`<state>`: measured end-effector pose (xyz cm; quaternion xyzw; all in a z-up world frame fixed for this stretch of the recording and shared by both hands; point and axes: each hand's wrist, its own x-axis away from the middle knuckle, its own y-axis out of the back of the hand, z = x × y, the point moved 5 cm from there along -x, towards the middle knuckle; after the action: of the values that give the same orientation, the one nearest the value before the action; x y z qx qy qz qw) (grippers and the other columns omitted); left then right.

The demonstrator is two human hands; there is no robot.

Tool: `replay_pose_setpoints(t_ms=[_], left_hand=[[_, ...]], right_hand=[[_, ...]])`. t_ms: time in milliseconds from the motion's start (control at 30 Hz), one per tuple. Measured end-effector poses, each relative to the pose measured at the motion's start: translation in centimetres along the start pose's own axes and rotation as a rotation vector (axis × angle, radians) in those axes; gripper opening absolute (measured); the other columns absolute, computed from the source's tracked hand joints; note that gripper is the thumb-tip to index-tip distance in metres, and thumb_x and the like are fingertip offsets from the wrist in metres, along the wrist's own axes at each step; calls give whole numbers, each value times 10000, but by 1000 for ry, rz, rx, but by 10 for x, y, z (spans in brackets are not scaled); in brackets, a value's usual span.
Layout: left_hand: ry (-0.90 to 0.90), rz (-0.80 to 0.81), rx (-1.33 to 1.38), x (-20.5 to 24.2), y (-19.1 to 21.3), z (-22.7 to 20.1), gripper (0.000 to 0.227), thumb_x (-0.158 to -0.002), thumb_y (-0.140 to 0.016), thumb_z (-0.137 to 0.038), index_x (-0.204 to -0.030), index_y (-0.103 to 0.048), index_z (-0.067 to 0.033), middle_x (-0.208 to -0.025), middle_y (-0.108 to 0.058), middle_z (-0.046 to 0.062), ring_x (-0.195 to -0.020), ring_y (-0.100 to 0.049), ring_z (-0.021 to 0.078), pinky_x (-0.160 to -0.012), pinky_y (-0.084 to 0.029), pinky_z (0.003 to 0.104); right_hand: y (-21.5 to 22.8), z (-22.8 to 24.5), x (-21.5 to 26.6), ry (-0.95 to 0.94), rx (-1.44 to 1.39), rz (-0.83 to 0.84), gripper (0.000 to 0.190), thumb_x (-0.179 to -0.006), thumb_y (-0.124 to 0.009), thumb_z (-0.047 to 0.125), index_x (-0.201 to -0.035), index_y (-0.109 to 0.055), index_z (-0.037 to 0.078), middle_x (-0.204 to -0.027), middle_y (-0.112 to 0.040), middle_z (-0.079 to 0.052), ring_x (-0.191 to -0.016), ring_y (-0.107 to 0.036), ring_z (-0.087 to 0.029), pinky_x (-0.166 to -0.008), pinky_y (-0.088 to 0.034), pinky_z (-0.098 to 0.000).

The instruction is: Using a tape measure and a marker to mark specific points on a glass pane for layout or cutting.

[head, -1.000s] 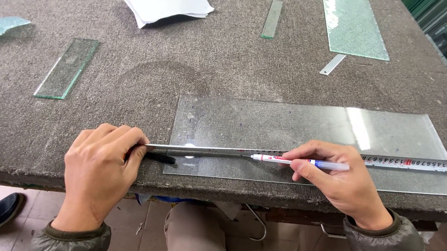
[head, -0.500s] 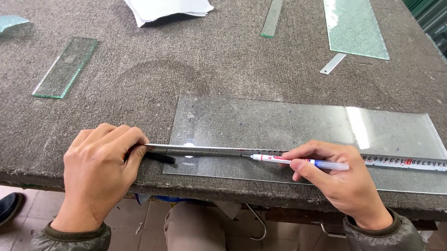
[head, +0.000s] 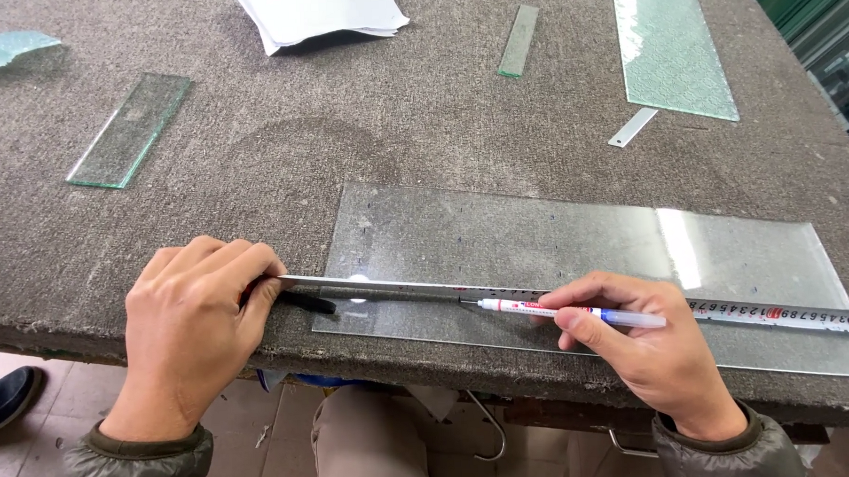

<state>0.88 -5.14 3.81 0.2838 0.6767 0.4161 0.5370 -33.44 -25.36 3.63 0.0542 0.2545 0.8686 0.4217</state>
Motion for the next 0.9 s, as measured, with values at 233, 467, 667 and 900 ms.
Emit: replay_pose_setpoints(t_ms=[233,467,667,900], left_hand=[[31,33,29,-3,-2,3,123,-1019,-735,-291,-907,-685,-303,-848,-721,-169,-889,-658,186,-851,-504,418],[92,148,37,-11,-4,2,96,-991,-710,-303,-903,-674,-294,-889,-698,-123,-908,-654,226,-831,-486,437],[112,209,36,-11,-10,3,95,-1022,-686,-306,-933,-675,-275,-914,-682,-96,-897,-639,231,-838,-484,438],[46,150,31,-10,-9,1,76,-1016,-671,-273,-944,-646,-272,-914,-651,-78,-877,-603,250,-795,-454,438]], right_hand=[[0,-3,0,9,-85,7,199,-954,-782,174,-1007,-902,25,-742,-863,-105,-651,-761,-142,-663,-546,-259],[-26,22,-10,75,-258,87,196,-980,-741,125,-1063,-841,-22,-929,-907,-176,-654,-791,-198,-701,-645,-306],[-62,59,-24,162,-254,138,207,-1001,-715,153,-1061,-845,4,-935,-890,-142,-683,-791,-168,-728,-635,-285],[-79,62,-28,114,-170,128,249,-1009,-689,196,-1053,-881,45,-965,-935,-98,-653,-787,-145,-701,-603,-255]])
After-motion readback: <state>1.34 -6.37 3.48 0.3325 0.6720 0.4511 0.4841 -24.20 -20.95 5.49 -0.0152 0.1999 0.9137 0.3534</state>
